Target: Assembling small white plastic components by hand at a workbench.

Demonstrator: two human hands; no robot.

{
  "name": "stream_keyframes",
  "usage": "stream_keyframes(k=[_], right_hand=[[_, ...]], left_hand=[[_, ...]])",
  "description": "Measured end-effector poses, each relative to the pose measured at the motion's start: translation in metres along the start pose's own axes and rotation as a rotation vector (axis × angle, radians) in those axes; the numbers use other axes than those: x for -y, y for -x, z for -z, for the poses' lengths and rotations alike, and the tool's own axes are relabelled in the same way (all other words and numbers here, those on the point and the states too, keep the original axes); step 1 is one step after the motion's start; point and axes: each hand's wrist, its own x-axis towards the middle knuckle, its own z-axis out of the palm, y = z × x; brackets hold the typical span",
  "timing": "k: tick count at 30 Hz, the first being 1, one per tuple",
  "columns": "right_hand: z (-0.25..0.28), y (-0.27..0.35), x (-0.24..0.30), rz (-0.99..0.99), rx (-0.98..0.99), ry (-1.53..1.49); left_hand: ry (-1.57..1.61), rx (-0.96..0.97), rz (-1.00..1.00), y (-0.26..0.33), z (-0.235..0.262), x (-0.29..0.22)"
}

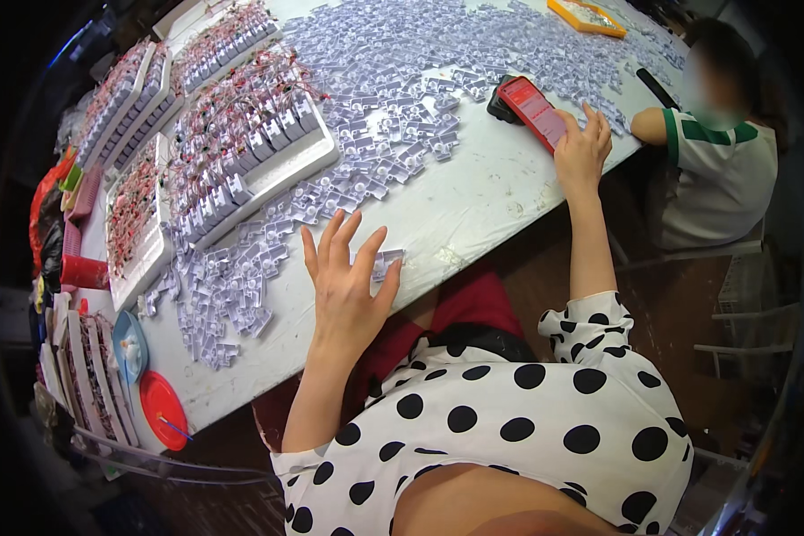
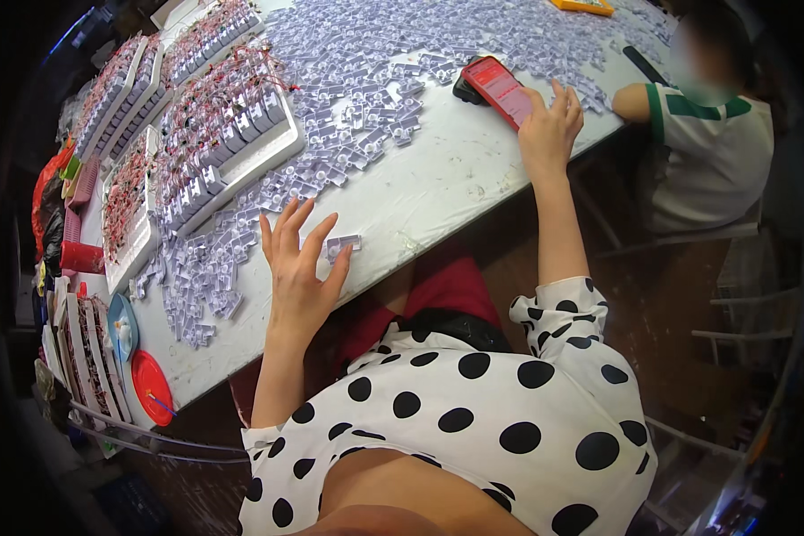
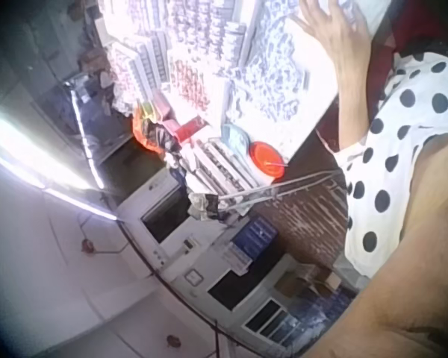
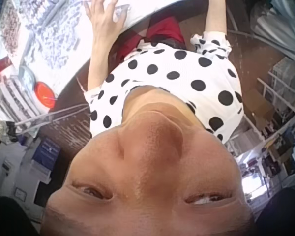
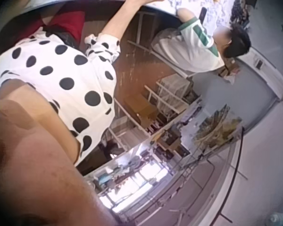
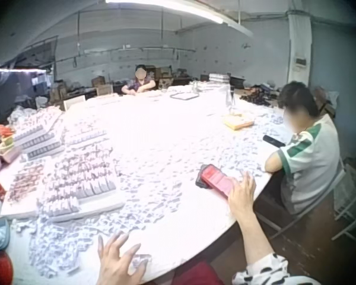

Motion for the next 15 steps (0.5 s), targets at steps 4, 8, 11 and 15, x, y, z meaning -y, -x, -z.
stream_keyframes(k=[4, 8, 11, 15], right_hand=[[-0.008, -0.003, 0.003, 0.013, 0.010, 0.014], [-0.011, -0.003, 0.003, -0.009, 0.018, 0.036], [0.000, -0.004, 0.009, -0.028, -0.018, -0.007], [0.023, 0.009, 0.022, 0.028, -0.120, -0.178]], left_hand=[[0.011, -0.006, 0.020, 0.005, 0.004, -0.001], [0.003, -0.028, 0.037, 0.009, 0.010, 0.001], [-0.002, -0.057, 0.046, 0.011, 0.016, -0.001], [0.013, -0.087, 0.054, 0.013, 0.025, 0.002]])
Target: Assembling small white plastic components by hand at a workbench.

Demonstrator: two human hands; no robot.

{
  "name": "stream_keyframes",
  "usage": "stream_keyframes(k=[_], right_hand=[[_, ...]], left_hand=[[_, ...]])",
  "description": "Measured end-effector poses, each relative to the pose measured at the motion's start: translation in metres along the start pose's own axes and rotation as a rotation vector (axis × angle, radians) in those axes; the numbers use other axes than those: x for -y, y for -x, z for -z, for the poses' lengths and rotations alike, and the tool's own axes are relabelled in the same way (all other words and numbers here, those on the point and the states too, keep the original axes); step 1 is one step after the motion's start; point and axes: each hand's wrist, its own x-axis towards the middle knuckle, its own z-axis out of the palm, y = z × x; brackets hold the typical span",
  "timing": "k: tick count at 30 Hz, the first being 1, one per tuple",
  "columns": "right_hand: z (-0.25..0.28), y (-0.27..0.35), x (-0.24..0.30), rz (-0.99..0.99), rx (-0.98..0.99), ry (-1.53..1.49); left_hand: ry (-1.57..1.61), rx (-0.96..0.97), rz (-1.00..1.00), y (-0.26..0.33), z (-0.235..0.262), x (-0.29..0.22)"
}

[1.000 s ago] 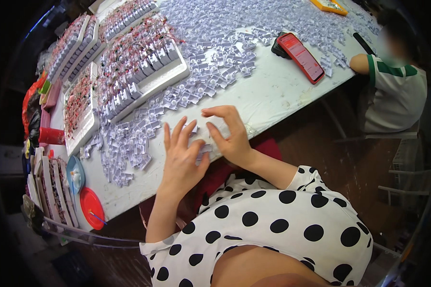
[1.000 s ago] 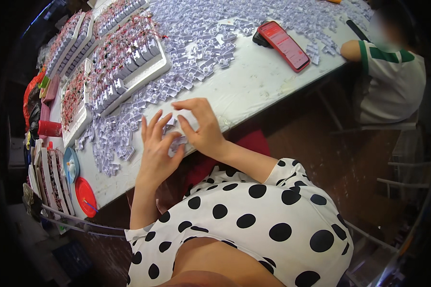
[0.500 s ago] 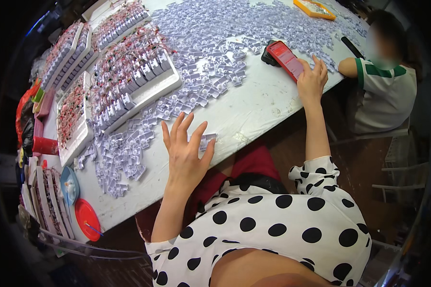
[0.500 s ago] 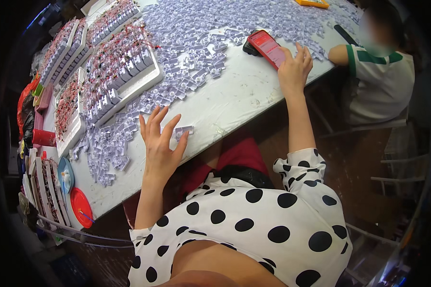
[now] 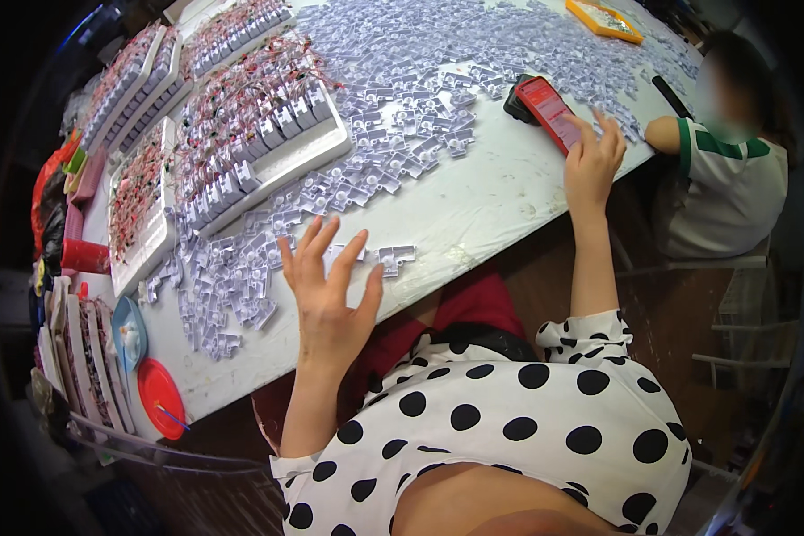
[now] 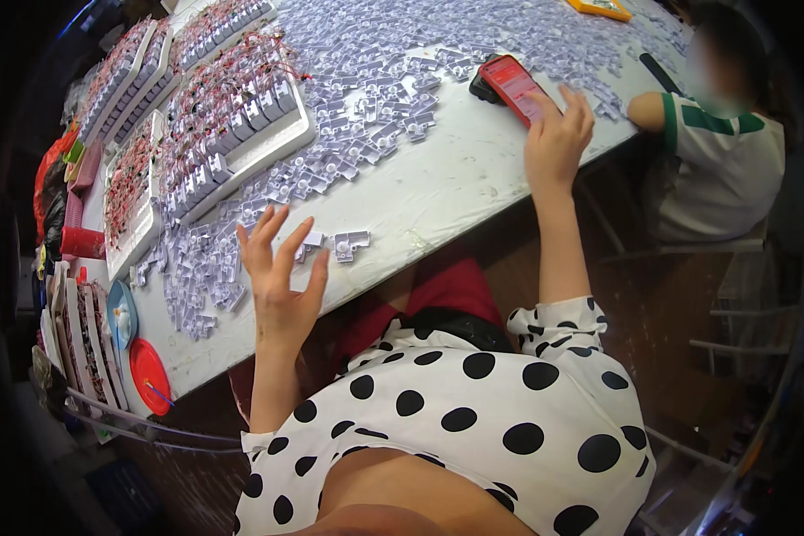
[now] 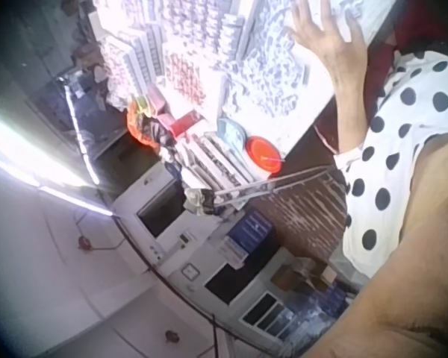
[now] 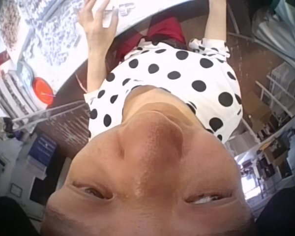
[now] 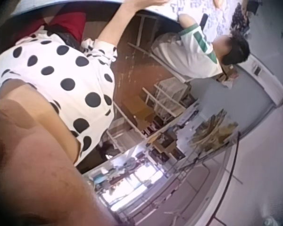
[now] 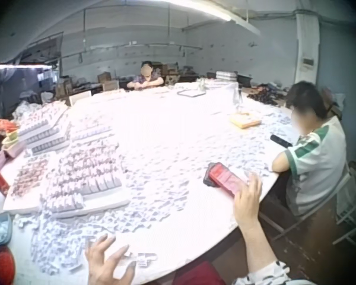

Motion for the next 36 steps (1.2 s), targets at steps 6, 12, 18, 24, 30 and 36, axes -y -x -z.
stream_keyframes(k=[6, 12, 18, 24, 30, 36], right_hand=[[0.026, 0.047, 0.104, 0.165, 0.195, -0.537], [0.029, 0.071, 0.162, 0.301, 0.325, -0.783], [0.029, 0.073, 0.168, 0.236, 0.339, -0.735], [0.030, 0.074, 0.168, 0.200, 0.338, -0.716], [0.029, 0.073, 0.167, 0.185, 0.340, -0.691], [0.029, 0.074, 0.167, 0.195, 0.343, -0.694]], left_hand=[[-0.096, -0.134, 0.050, 0.002, 0.022, 0.027], [-0.275, -0.151, 0.078, 0.002, 0.064, 0.069], [-0.410, -0.222, 0.114, -0.021, 0.109, 0.151], [-0.391, -0.279, 0.232, -0.047, 0.128, 0.210], [-0.312, -0.193, 0.131, -0.065, 0.099, 0.194], [-0.312, -0.359, 0.313, -0.076, 0.142, 0.237]])
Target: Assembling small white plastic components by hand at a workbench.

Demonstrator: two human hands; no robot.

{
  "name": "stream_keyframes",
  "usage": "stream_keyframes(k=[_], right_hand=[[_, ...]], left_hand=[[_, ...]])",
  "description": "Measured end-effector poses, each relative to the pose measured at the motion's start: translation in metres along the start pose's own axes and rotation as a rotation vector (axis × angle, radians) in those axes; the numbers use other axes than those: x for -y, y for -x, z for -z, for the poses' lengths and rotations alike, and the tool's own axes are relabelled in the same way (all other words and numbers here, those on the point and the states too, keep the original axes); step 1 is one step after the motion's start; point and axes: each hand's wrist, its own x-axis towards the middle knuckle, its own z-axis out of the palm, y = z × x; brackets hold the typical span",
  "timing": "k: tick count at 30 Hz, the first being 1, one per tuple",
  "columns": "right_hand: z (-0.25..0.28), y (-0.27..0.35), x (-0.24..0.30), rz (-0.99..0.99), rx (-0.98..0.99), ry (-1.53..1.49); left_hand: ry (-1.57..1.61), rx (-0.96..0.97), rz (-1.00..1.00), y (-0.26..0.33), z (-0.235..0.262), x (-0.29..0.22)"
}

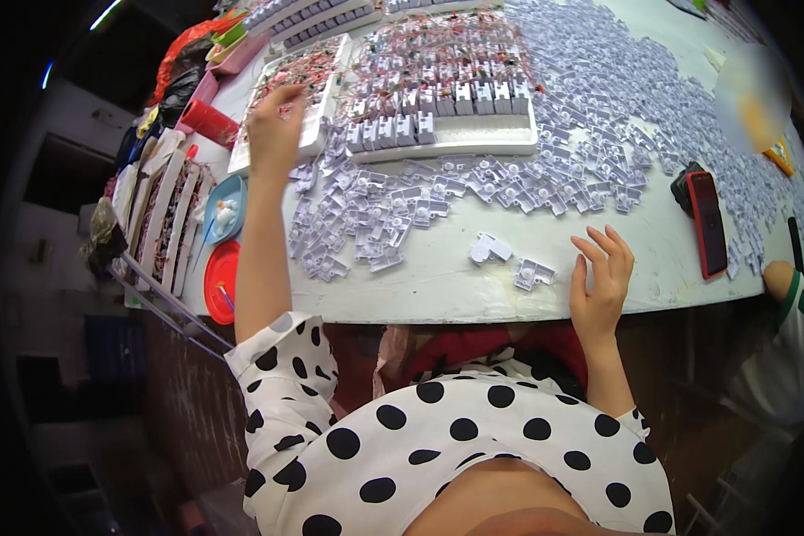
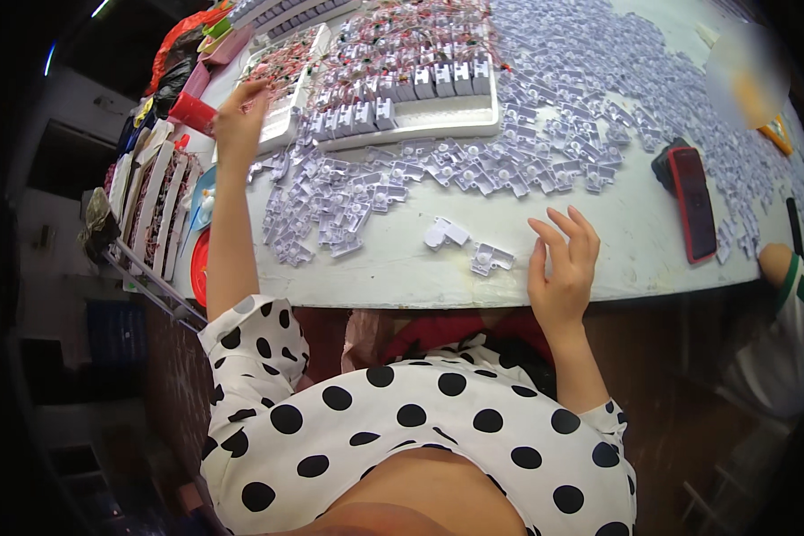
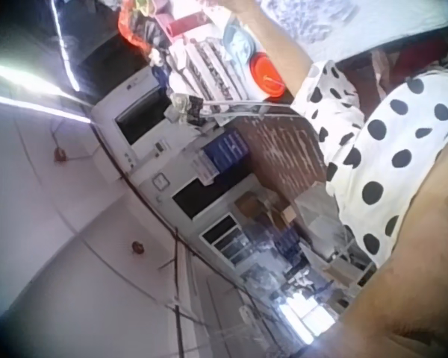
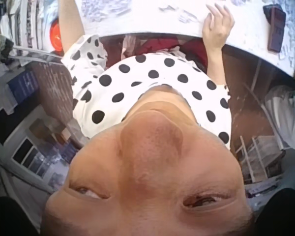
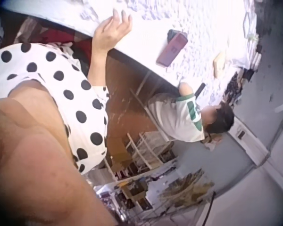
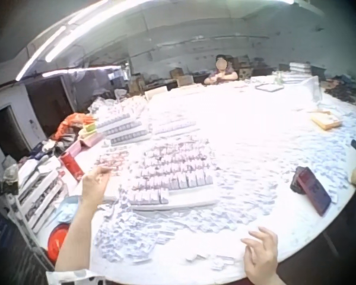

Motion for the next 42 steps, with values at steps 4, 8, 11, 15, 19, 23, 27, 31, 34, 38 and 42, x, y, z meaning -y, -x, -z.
stream_keyframes(k=[4, 8, 11, 15, 19, 23, 27, 31, 34, 38, 42], right_hand=[[0.001, -0.003, 0.004, 0.003, -0.008, -0.024], [0.002, -0.003, 0.006, 0.007, 0.001, -0.018], [0.000, -0.003, 0.005, 0.008, 0.022, -0.005], [-0.001, -0.002, 0.005, 0.008, 0.034, 0.013], [0.000, -0.001, 0.006, -0.002, 0.025, 0.043], [-0.002, 0.001, 0.007, -0.011, 0.002, 0.068], [0.000, -0.002, 0.006, -0.014, -0.010, 0.075], [-0.004, -0.001, 0.006, -0.024, -0.018, 0.062], [-0.003, 0.000, 0.005, -0.025, -0.015, 0.066], [-0.002, 0.000, 0.004, -0.024, -0.020, 0.062], [-0.003, 0.000, 0.006, -0.023, -0.016, 0.058]], left_hand=[[-0.035, -0.092, 0.196, -0.036, 0.036, 0.077], [-0.140, -0.017, 0.234, -0.034, 0.023, 0.127], [-0.234, 0.145, 0.306, -0.022, 0.006, 0.139], [-0.206, 0.263, 0.339, -0.015, -0.004, 0.146], [-0.415, 0.079, 0.432, -0.016, 0.006, 0.150], [-0.156, 0.056, 0.278, -0.016, -0.023, 0.114], [-0.198, 0.078, 0.033, -0.028, -0.062, 0.095], [-0.484, 0.098, 0.025, -0.045, -0.080, 0.119], [-0.529, 0.165, 0.046, -0.049, -0.085, 0.117], [-0.489, 0.203, 0.067, -0.049, -0.084, 0.107], [-0.510, 0.240, 0.180, -0.048, -0.083, 0.110]])
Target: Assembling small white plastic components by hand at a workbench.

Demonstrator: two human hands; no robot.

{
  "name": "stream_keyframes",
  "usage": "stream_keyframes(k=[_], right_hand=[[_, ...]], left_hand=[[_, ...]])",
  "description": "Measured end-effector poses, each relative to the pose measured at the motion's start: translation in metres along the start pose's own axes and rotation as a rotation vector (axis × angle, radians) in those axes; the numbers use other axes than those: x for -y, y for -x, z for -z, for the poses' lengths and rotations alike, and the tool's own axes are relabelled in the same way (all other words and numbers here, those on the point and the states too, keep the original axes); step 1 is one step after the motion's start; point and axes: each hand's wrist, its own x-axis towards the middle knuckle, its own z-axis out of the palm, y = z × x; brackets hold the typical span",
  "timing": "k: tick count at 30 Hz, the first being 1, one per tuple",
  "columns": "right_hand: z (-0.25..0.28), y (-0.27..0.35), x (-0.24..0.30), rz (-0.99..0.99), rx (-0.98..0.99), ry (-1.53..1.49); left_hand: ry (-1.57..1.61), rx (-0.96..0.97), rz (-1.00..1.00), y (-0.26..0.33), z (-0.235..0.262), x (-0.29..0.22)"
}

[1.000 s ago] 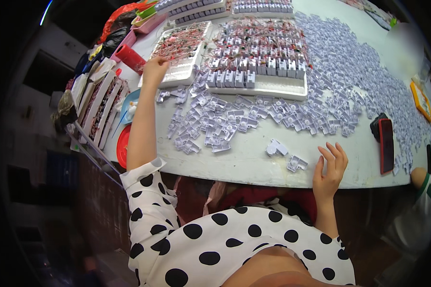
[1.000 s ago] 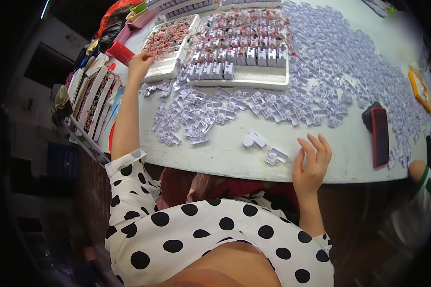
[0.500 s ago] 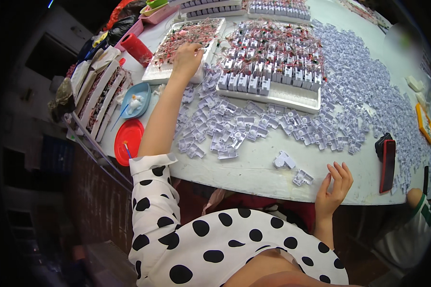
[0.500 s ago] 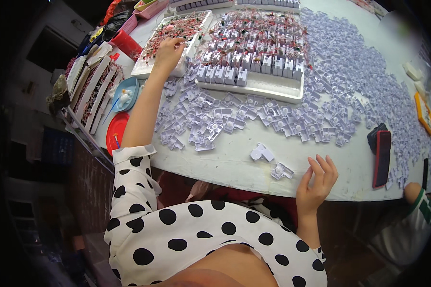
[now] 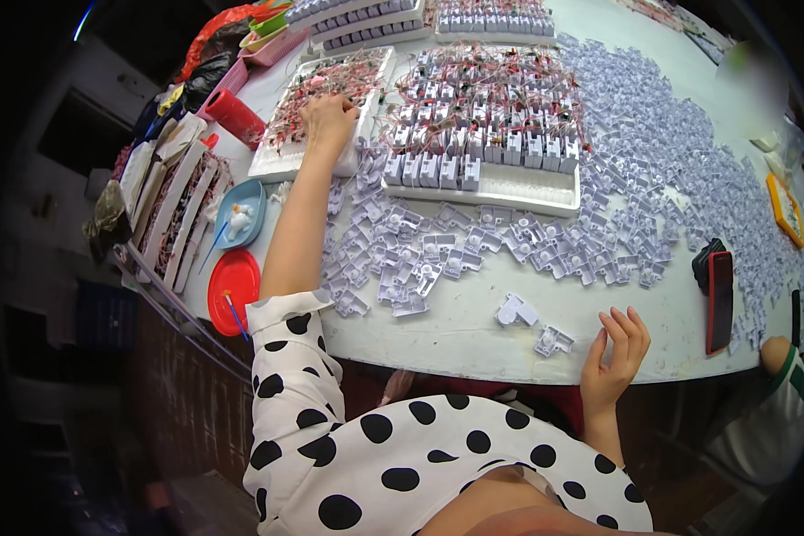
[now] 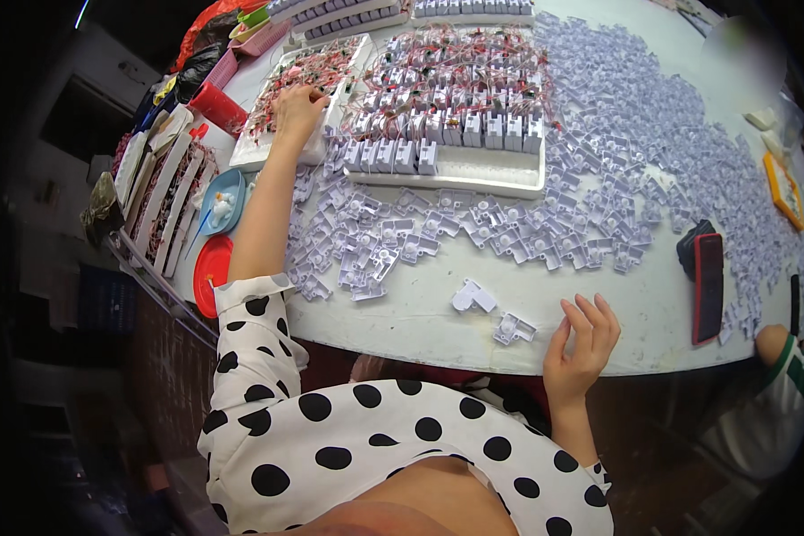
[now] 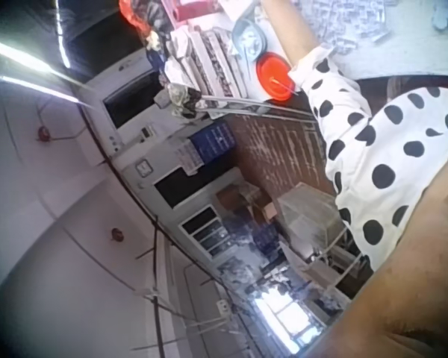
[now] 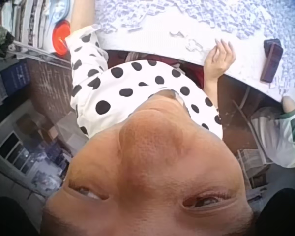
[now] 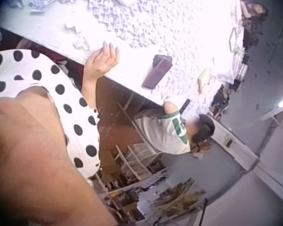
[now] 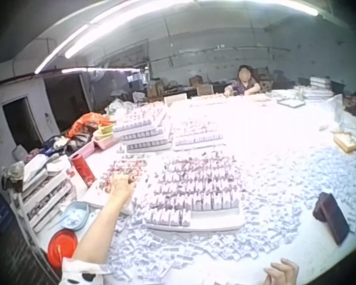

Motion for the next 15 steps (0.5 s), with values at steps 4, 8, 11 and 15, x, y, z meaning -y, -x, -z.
stream_keyframes(k=[4, 8, 11, 15], right_hand=[[0.001, -0.001, 0.000, 0.004, 0.004, 0.003], [0.002, -0.002, 0.001, -0.002, 0.000, -0.006], [0.001, -0.002, 0.003, -0.008, 0.008, -0.010], [0.002, -0.001, 0.001, 0.003, 0.013, -0.008]], left_hand=[[-0.020, -0.070, -0.023, 0.000, -0.004, -0.005], [0.185, -0.049, 0.015, -0.015, -0.008, 0.016], [0.458, -0.102, 0.038, -0.020, 0.001, 0.032], [0.933, -0.019, 0.244, -0.023, 0.015, 0.037]])
